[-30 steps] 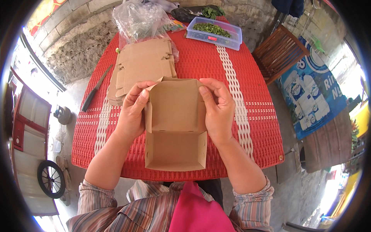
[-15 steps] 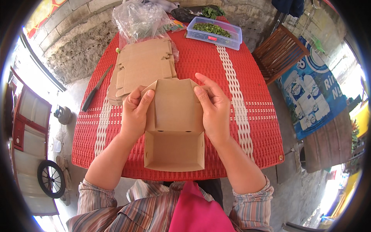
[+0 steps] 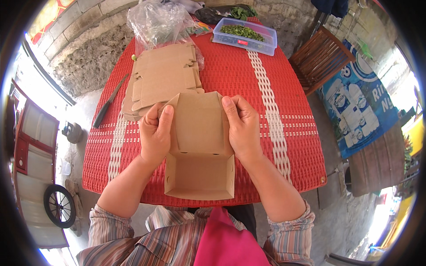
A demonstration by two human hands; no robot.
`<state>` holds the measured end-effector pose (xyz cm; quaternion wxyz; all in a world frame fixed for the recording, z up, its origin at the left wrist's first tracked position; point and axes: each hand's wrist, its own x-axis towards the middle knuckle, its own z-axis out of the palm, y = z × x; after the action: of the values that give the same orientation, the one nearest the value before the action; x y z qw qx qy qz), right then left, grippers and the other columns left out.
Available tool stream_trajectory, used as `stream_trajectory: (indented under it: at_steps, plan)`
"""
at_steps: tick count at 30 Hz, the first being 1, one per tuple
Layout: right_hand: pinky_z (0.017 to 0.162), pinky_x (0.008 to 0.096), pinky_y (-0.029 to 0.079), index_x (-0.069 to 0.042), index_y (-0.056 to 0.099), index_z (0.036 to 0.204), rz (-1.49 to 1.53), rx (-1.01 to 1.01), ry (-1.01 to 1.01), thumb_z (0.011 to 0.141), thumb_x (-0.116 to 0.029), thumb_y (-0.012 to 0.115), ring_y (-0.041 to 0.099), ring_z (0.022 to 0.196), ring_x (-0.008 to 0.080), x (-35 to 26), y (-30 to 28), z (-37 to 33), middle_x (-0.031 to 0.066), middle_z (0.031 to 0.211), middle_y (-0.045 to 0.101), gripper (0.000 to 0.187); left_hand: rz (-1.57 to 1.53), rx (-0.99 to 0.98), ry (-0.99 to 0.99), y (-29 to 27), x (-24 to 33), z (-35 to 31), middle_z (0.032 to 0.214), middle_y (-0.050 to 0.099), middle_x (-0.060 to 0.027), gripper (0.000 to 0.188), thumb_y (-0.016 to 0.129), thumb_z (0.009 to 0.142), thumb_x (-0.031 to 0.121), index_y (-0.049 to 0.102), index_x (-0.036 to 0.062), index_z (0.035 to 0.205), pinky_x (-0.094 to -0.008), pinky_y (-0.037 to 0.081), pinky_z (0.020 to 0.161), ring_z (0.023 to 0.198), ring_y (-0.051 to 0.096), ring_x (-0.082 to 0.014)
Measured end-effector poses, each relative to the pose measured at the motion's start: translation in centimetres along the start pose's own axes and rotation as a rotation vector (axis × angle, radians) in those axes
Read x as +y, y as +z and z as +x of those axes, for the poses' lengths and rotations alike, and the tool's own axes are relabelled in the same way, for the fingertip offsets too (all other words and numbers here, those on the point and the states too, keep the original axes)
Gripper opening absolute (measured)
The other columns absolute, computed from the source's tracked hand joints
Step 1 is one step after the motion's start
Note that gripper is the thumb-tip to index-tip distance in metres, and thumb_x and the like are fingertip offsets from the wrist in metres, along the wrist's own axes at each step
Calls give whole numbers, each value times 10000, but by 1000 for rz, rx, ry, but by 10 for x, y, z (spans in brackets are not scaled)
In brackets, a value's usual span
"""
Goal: The person assembles flat cardboard sheets into small rectangular boxes by hand. They fold the pre-scored edges, tuck the flaps into slots, and secure the structure. The person repeats this process for multiple units, stacking the finished boxes on a red woven mat.
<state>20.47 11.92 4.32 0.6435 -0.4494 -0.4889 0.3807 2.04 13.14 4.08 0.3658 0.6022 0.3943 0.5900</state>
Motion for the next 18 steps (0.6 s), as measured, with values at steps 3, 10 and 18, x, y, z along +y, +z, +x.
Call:
stream_trajectory:
  at_steps: [3,10,18]
  plan:
    - [538,233,305,-31,557,760,-162,5,-84,1008,-256,581,346,621,30,4,-4,2,-68,652,430,336,-77,-25,-48,-2,-8,1,617,360,71,357,569,1002,166,420,45,701,-234,277,503,613,294,-30]
    - [483,268,270,-10,534,773,-409,81,-225,1009,-241,575,302,567,56,7,-7,7,-22,613,363,333,-111,-31,-207,10,-20,4,698,530,58,347,566,1016,276,571,0,806,-199,379,565,649,404,-19]
    - [496,272,283,-4,532,770,-360,68,-216,1017,-243,559,305,577,64,11,-7,10,-20,616,361,344,-286,-80,-267,9,-23,3,748,588,43,367,535,1028,318,624,-17,908,-192,421,615,696,472,-14]
